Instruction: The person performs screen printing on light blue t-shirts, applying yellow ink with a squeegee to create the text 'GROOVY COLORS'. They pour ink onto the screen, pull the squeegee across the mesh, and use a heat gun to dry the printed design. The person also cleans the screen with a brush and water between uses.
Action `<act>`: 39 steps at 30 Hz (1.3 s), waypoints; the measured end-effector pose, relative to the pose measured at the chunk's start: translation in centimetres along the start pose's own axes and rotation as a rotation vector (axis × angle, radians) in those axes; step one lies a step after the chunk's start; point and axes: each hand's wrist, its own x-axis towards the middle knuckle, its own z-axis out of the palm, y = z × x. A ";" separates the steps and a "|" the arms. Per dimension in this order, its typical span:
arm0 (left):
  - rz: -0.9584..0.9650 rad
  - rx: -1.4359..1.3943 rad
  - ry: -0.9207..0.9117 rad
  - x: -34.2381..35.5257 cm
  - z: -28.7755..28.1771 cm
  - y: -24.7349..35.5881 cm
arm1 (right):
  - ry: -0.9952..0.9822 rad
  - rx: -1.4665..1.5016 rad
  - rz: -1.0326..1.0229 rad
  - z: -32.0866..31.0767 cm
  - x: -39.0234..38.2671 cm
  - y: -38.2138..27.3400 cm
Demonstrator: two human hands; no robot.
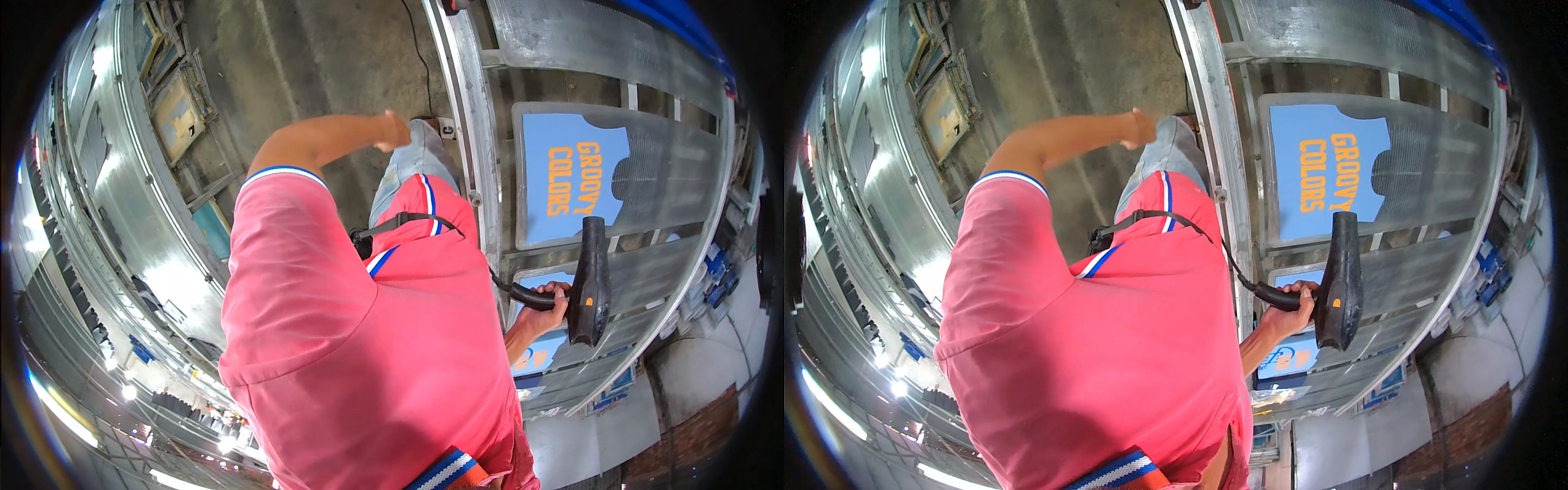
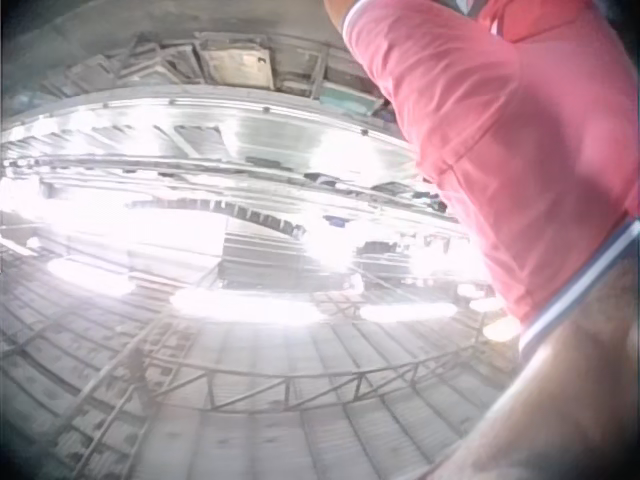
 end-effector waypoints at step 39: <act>0.167 -0.126 1.137 3.4 -22.9 2.2 | 0.260 -0.333 0.062 5.3 0.1 2.7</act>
